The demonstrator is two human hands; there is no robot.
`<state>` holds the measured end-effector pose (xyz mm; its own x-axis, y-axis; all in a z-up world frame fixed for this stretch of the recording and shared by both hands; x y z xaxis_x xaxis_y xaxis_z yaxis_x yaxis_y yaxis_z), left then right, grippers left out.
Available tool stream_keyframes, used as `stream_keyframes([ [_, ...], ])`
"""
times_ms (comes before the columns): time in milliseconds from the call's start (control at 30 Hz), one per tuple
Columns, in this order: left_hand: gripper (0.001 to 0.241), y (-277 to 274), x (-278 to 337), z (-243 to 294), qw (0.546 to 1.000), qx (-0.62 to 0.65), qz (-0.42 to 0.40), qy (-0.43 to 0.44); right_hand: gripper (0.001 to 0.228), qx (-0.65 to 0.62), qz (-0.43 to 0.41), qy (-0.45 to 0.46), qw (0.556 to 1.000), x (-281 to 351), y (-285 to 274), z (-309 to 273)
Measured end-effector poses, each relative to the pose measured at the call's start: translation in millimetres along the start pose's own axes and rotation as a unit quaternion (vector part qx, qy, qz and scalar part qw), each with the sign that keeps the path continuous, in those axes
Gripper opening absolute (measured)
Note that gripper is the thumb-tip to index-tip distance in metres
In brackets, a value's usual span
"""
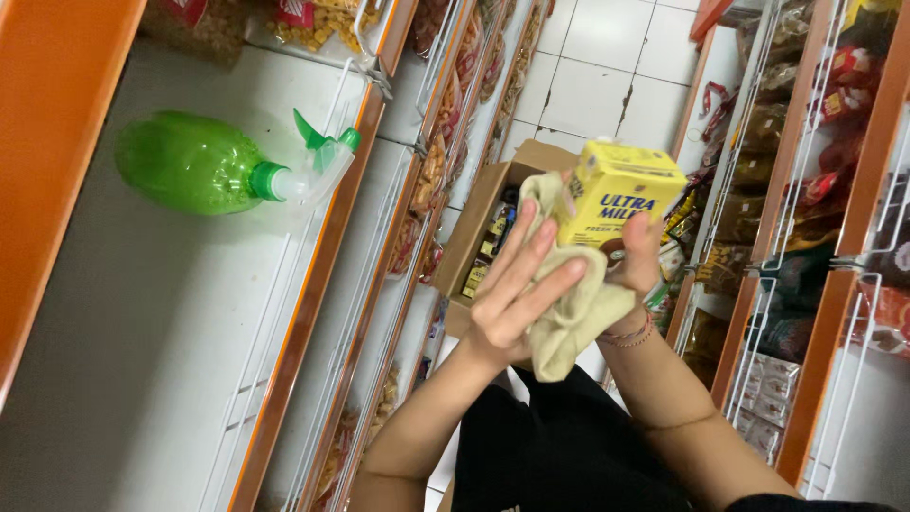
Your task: The person takes various small boxes of milk and yogurt from a larger cardboard box on the floor, scans their barcodes with a handheld scanner, and places them onto the store shelves.
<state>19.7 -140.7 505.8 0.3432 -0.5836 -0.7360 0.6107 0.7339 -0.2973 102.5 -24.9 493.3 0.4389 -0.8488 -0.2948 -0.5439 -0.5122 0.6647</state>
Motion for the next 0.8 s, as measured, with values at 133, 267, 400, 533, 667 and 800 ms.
stream_keyframes([
  [133, 0.057, 1, 28, -33, 0.931, 0.267, 0.068, -0.238, 0.065, 0.002, -0.045, -0.004, 0.999, -6, -6, 0],
  [267, 0.072, -4, -13, -49, 0.841, 0.447, 0.096, -0.289, 0.072, -0.018, -0.109, 0.077, 0.991, -1, -6, 15],
  [400, 0.072, -13, -39, -27, 0.816, 0.484, -0.061, -0.310, 0.081, 0.111, -0.094, 0.131, 0.981, 5, 2, 26],
  [533, 0.065, -12, -59, -18, 0.921, 0.296, -0.033, -0.250, 0.082, 0.120, -0.150, 0.137, 0.972, 10, 9, 7],
  [667, 0.053, -2, -62, -16, 0.937, 0.234, -0.006, -0.258, 0.083, 0.221, -0.156, 0.089, 0.959, 12, -8, 22],
  [800, 0.052, 9, -55, -24, 0.877, 0.362, 0.006, -0.315, 0.082, 0.166, -0.077, 0.088, 0.979, 0, -23, 34],
])
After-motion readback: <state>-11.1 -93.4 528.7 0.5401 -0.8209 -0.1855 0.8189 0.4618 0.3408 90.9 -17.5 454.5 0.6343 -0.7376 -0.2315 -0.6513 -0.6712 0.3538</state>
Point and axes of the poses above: each hand's wrist, its own x-axis away from the middle knuckle, its own y-axis out of the palm, z = x × y, the point moved 3 cm from there along -x, towards the middle knuckle, and after that the axes turned 7 degrees about -y, right-handed, at the moved point
